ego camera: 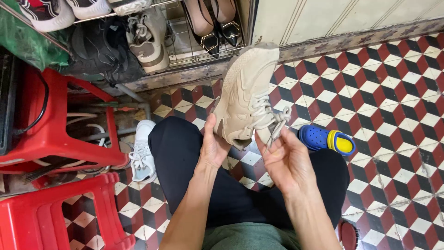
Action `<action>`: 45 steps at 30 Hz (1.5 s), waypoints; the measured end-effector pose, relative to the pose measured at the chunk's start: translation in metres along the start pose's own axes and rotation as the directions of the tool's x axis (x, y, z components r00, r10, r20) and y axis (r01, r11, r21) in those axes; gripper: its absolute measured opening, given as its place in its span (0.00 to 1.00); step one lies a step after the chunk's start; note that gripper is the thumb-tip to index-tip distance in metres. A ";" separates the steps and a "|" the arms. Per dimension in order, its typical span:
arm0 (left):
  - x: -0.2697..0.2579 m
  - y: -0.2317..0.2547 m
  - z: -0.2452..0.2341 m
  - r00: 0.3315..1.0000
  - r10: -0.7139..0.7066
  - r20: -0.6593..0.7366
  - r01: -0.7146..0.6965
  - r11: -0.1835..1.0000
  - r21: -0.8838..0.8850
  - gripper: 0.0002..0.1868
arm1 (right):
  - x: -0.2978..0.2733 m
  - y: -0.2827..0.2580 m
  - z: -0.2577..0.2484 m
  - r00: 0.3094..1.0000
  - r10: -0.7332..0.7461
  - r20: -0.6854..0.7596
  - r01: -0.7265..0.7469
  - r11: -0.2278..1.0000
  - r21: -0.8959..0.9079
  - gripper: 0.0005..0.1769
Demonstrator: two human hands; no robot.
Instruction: The person gathers shoes from the floor, inspects them, and places them on a metal shoe rack. They handle black sneakers, beige sneakers, white sneakers, and blue/yellow sandals, arranging them on the rack shelves.
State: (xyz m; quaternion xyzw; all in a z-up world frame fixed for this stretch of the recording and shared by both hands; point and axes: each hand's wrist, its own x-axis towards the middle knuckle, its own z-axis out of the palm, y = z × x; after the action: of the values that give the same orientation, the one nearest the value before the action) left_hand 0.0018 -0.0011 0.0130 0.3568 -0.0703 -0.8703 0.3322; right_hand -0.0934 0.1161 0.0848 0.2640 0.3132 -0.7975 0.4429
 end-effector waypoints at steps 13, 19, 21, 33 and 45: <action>-0.023 0.007 0.022 0.996 0.093 -0.001 -0.084 0.906 0.415 0.30 | 0.036 -0.061 -0.032 0.940 -0.311 0.138 0.337 0.794 -0.507 0.22; -0.054 0.031 0.053 0.966 0.258 0.020 -0.140 0.455 0.879 0.47 | 0.046 -0.109 -0.022 0.636 -0.734 0.238 0.660 0.357 -0.661 0.24; -0.065 0.033 0.062 0.928 0.357 0.105 -0.213 0.278 0.937 0.47 | 0.068 -0.129 -0.034 0.411 -0.895 0.171 0.818 0.279 -0.503 0.49; -0.059 0.012 0.066 0.720 0.361 0.593 -0.561 -0.200 0.803 0.48 | 0.144 -0.092 -0.047 0.907 -0.241 0.345 0.360 0.869 -0.339 0.58; -0.048 0.001 0.047 0.803 0.223 0.552 -0.496 -0.264 0.827 0.52 | 0.089 -0.064 0.013 0.939 -0.162 0.304 0.218 0.963 -0.159 0.41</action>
State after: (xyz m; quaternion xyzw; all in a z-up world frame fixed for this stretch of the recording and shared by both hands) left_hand -0.0038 0.0225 0.0751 0.3570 -0.8207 -0.4032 0.1907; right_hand -0.1928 0.0845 0.0481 0.0699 0.3442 -0.8329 0.4276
